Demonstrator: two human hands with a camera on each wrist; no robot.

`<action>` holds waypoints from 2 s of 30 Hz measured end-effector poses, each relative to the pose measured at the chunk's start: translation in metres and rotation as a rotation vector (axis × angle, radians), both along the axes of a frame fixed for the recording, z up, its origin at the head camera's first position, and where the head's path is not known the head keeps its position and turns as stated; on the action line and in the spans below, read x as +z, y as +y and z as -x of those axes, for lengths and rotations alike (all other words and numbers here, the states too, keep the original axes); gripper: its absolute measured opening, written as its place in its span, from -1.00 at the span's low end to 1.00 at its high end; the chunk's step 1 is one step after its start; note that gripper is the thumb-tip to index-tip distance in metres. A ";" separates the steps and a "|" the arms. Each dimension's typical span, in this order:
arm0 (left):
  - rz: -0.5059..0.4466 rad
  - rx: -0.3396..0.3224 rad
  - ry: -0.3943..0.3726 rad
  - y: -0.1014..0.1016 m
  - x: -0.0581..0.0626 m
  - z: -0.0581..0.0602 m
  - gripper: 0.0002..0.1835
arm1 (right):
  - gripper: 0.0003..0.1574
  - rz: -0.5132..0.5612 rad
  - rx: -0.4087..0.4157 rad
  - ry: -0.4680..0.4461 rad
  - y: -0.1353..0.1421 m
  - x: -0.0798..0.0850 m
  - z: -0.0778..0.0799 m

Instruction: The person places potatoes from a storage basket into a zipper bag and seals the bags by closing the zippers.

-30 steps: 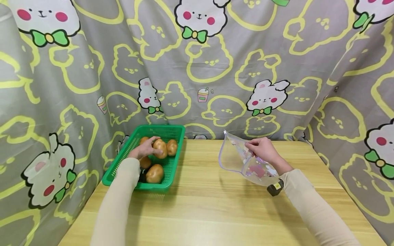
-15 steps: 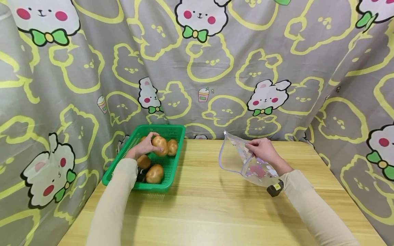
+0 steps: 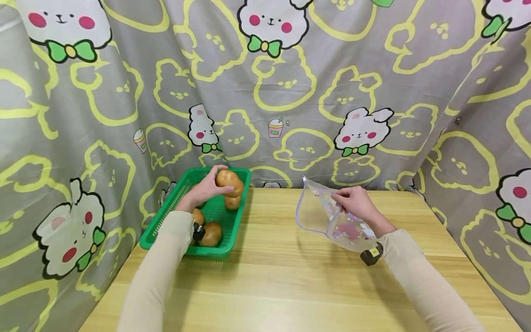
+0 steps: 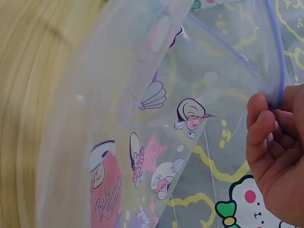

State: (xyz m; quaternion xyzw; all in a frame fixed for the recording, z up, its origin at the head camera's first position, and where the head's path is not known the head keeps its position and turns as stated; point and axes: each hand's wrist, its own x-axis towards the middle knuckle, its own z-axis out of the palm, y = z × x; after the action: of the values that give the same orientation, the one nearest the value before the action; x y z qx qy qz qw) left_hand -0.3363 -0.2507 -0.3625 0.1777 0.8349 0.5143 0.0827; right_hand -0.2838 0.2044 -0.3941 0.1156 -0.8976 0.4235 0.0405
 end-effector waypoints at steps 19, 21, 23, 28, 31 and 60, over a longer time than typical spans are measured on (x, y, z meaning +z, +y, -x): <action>-0.118 -0.144 0.023 0.089 0.011 -0.031 -0.32 | -0.65 0.041 0.020 -0.025 -0.002 -0.003 -0.002; -0.119 -0.152 0.023 0.095 0.011 -0.033 -0.34 | -0.66 0.039 0.018 -0.023 -0.002 -0.002 -0.002; -0.120 -0.155 0.031 0.101 0.011 -0.033 -0.36 | -0.67 0.029 0.015 -0.018 -0.003 -0.002 -0.002; -0.135 -0.156 0.041 0.115 0.009 -0.035 -0.40 | -0.67 0.027 0.018 -0.006 -0.005 -0.003 -0.002; -0.139 -0.161 0.056 0.122 0.009 -0.037 -0.39 | -0.69 0.027 0.018 -0.002 -0.006 -0.004 -0.003; -0.209 -0.198 0.072 0.181 -0.014 -0.043 -0.40 | -0.66 -0.011 -0.014 0.018 -0.002 0.001 0.000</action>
State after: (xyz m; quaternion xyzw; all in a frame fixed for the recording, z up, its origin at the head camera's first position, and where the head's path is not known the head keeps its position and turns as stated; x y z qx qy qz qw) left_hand -0.2937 -0.0696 -0.3766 0.2851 0.7577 0.5810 0.0838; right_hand -0.2836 0.2022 -0.3930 0.1132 -0.9003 0.4172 0.0508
